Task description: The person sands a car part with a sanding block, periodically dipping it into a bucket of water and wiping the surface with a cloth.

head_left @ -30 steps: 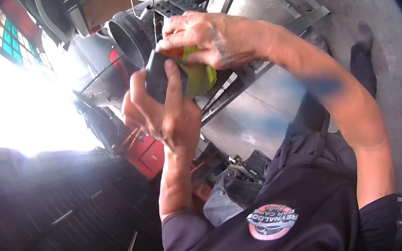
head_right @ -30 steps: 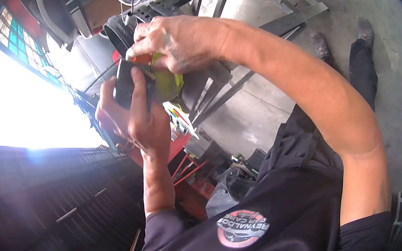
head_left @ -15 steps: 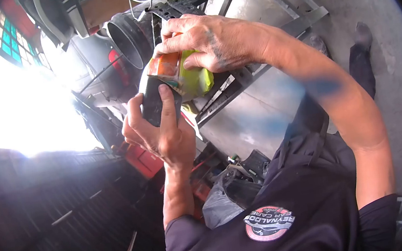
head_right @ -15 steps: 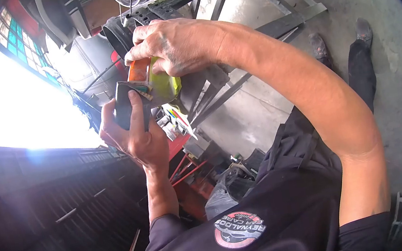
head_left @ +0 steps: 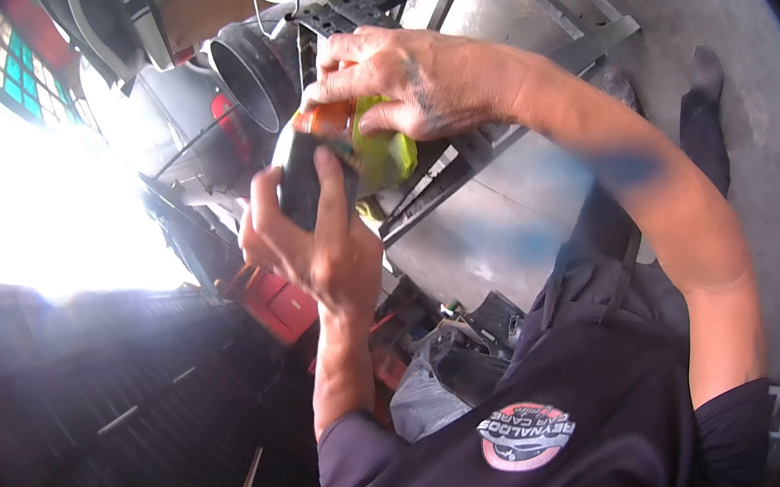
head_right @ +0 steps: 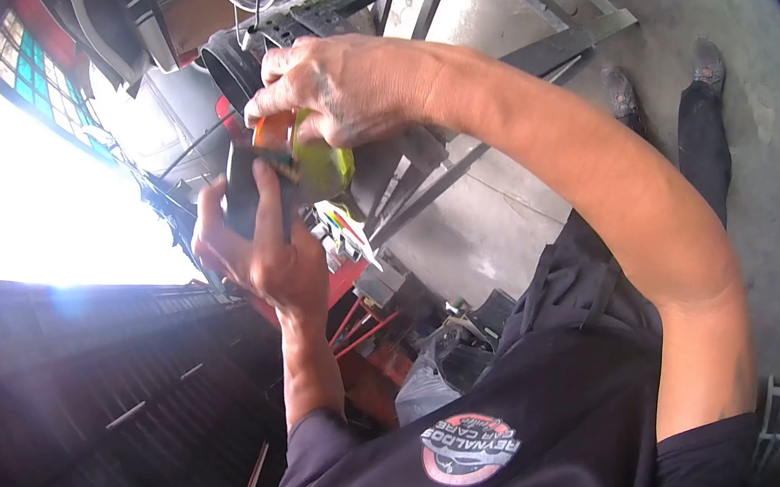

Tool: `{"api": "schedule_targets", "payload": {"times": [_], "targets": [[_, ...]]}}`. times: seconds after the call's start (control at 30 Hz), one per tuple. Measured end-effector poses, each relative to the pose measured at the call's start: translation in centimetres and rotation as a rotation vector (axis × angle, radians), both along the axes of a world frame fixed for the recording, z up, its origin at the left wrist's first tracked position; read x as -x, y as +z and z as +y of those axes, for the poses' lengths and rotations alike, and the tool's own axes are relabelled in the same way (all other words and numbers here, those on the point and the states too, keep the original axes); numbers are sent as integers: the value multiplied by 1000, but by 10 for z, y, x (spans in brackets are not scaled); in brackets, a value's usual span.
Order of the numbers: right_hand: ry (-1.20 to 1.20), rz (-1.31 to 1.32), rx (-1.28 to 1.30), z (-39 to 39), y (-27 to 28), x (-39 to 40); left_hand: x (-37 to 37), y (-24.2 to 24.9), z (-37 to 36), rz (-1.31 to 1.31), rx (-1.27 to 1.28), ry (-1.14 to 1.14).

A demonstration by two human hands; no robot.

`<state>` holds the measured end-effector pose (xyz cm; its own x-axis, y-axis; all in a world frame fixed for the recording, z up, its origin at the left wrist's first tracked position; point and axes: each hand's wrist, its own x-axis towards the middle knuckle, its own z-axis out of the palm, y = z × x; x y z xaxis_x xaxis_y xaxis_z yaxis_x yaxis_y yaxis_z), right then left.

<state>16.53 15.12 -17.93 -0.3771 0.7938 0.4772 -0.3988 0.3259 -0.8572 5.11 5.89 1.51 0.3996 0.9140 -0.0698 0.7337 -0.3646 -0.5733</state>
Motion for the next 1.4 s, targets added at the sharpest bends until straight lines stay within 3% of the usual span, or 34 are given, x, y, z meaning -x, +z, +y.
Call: {"api": "schedule_targets", "payload": {"times": [1.17,1.4], "targets": [[-22,20,21,-3,-1,7,4,-2,-3,10,-68,-14],[21,8,44,-5,2,1,12,-1,-14,-109,-95,-7]]}}
